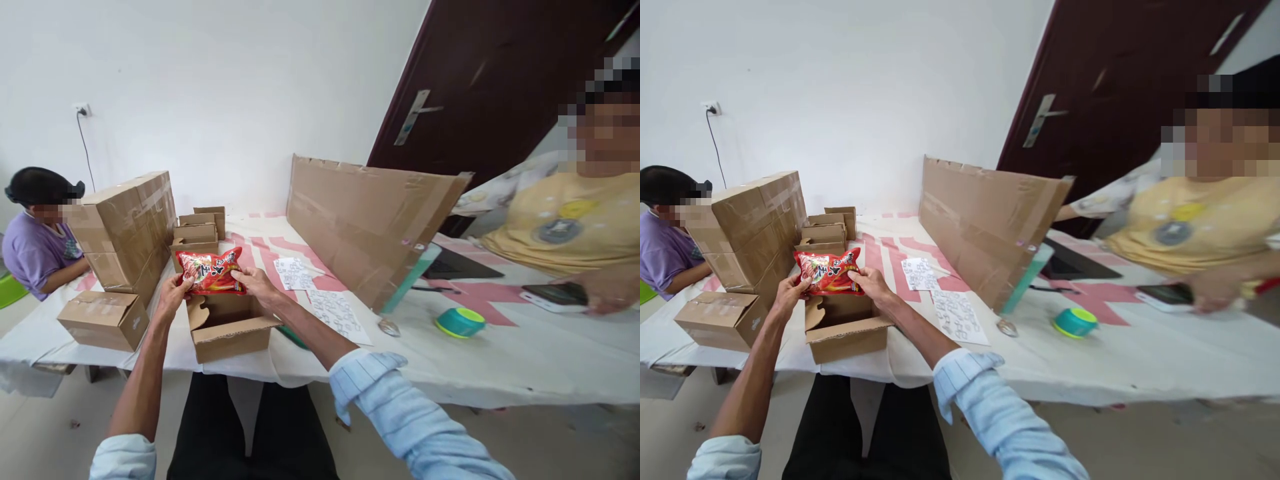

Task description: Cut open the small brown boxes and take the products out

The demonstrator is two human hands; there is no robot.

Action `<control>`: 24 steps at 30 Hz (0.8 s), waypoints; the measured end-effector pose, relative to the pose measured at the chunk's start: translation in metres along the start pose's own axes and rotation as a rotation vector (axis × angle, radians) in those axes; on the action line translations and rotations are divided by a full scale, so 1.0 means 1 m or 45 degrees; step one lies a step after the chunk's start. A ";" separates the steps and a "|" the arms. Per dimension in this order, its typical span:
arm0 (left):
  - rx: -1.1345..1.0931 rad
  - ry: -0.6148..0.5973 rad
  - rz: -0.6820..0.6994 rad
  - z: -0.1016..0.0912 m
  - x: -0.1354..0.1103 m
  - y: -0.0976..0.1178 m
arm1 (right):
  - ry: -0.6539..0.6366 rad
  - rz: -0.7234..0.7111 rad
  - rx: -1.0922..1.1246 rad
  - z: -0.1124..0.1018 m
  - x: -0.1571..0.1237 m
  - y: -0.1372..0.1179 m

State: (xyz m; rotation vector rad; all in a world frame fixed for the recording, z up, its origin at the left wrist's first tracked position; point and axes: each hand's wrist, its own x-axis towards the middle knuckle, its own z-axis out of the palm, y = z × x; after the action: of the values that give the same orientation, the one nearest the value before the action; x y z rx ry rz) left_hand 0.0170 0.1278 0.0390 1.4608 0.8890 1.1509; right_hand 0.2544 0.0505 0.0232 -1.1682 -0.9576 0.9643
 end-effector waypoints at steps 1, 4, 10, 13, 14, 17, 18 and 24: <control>-0.021 0.015 0.045 0.000 0.000 0.003 | 0.004 -0.037 0.011 0.001 0.002 -0.006; -0.087 0.056 0.192 0.002 -0.001 0.018 | -0.023 -0.231 0.031 0.001 0.006 -0.030; -0.163 0.098 0.428 0.006 0.001 0.048 | -0.043 -0.501 -0.095 -0.001 0.002 -0.077; -0.179 0.103 0.499 0.007 0.001 0.056 | -0.041 -0.547 -0.084 -0.002 -0.002 -0.087; -0.179 0.102 0.508 0.008 0.000 0.057 | -0.044 -0.558 -0.078 -0.002 -0.003 -0.088; -0.180 0.099 0.510 0.008 -0.002 0.059 | -0.048 -0.566 -0.072 -0.001 -0.005 -0.088; -0.183 0.098 0.507 0.008 -0.002 0.059 | -0.047 -0.562 -0.070 -0.001 -0.006 -0.088; -0.110 -0.012 0.490 0.004 -0.008 0.063 | -0.014 -0.570 -0.057 0.001 -0.005 -0.076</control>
State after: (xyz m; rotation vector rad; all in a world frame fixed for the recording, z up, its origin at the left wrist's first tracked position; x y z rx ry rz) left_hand 0.0163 0.1067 0.0991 1.6066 0.5553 1.4424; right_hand 0.2599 0.0365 0.0978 -0.9284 -1.1914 0.5917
